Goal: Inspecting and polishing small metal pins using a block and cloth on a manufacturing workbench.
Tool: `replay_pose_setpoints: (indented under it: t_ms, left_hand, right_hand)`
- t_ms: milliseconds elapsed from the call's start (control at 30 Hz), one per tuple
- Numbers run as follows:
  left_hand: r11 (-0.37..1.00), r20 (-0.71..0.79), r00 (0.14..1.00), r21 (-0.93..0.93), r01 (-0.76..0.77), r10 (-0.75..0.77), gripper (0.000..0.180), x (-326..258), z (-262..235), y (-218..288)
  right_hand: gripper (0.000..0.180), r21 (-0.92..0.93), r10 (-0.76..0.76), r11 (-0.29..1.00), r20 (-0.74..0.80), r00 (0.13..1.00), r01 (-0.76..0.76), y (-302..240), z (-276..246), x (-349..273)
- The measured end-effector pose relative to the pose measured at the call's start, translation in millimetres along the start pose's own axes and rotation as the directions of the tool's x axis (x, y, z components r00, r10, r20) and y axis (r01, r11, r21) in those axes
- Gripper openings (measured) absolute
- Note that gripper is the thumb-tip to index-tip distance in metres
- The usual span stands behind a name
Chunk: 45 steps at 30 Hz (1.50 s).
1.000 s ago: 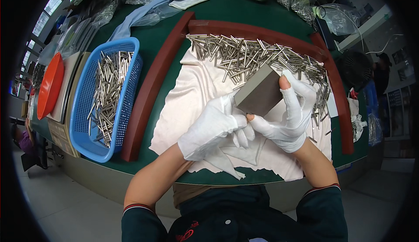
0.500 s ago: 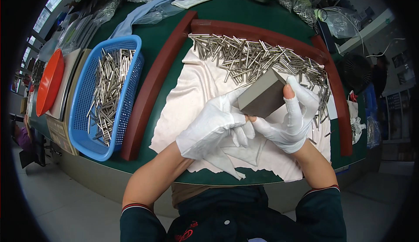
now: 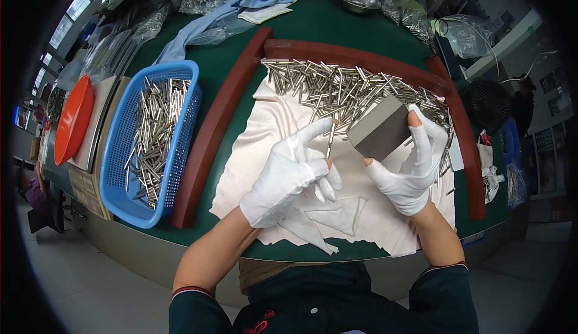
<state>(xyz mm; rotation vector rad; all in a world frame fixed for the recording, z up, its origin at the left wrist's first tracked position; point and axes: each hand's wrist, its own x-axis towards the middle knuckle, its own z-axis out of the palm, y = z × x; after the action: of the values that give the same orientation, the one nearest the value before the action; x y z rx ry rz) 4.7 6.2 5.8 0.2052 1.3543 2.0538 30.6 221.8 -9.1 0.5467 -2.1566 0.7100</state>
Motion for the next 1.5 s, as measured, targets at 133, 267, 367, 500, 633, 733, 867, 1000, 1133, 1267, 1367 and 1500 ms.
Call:
replay_pose_setpoints:
  t_ms: [133,267,367,500,633,733,867,1000,1133,1267,1367,1500]
  left_hand:
    - [0.994,-0.051,0.999,0.108,0.023,-0.018,0.064,-1,3,1]
    - [0.996,-0.037,0.998,0.079,0.048,-0.045,0.064,-2,3,2]
    - [0.996,-0.016,0.999,0.075,0.041,-0.04,0.064,0,2,0]
    - [0.998,-0.007,0.999,0.042,0.047,-0.046,0.064,0,4,-1]
    - [1.0,0.044,0.999,-0.002,0.031,-0.031,0.061,2,4,-3]
    - [0.998,0.015,0.998,0.018,0.056,-0.056,0.06,3,5,-5]
    - [0.993,0.068,0.991,-0.025,0.115,-0.113,0.06,1,5,-3]
    - [0.994,0.122,0.989,-0.062,0.092,-0.084,0.06,1,4,-2]
    - [0.992,0.12,0.985,-0.008,0.124,-0.123,0.063,2,-4,-5]
    - [0.987,0.146,0.976,0.008,0.162,-0.162,0.061,5,2,-5]
    - [0.991,0.084,0.995,-0.116,0.064,-0.055,0.058,1,4,-8]
    - [0.984,0.098,0.992,-0.151,0.097,-0.082,0.061,5,3,-10]
  right_hand:
    - [0.089,0.013,0.073,0.997,0.003,0.997,-0.073,1,2,-1]
    - [0.088,0.103,0.077,0.991,0.091,0.993,-0.086,-4,4,-1]
    - [0.087,0.116,0.056,0.991,0.109,0.992,-0.069,-5,4,-1]
    - [0.087,0.175,0.059,0.981,0.132,0.99,-0.081,-7,9,1]
    - [0.087,0.177,0.052,0.982,0.117,0.992,-0.072,-3,8,0]
    - [0.085,0.165,0.077,0.981,0.137,0.988,-0.1,-5,6,-1]
    - [0.085,0.163,0.027,0.985,0.141,0.99,-0.05,-6,6,5]
    - [0.085,0.2,0.071,0.974,0.192,0.979,-0.109,-5,4,0]
    - [0.086,0.212,0.046,0.973,0.198,0.979,-0.088,-4,1,4]
    - [0.085,0.206,0.055,0.973,0.23,0.972,-0.103,-7,0,7]
    - [0.084,0.21,0.039,0.974,0.197,0.98,-0.081,-7,1,7]
    - [0.084,0.184,0.048,0.979,0.217,0.975,-0.089,-6,0,7]
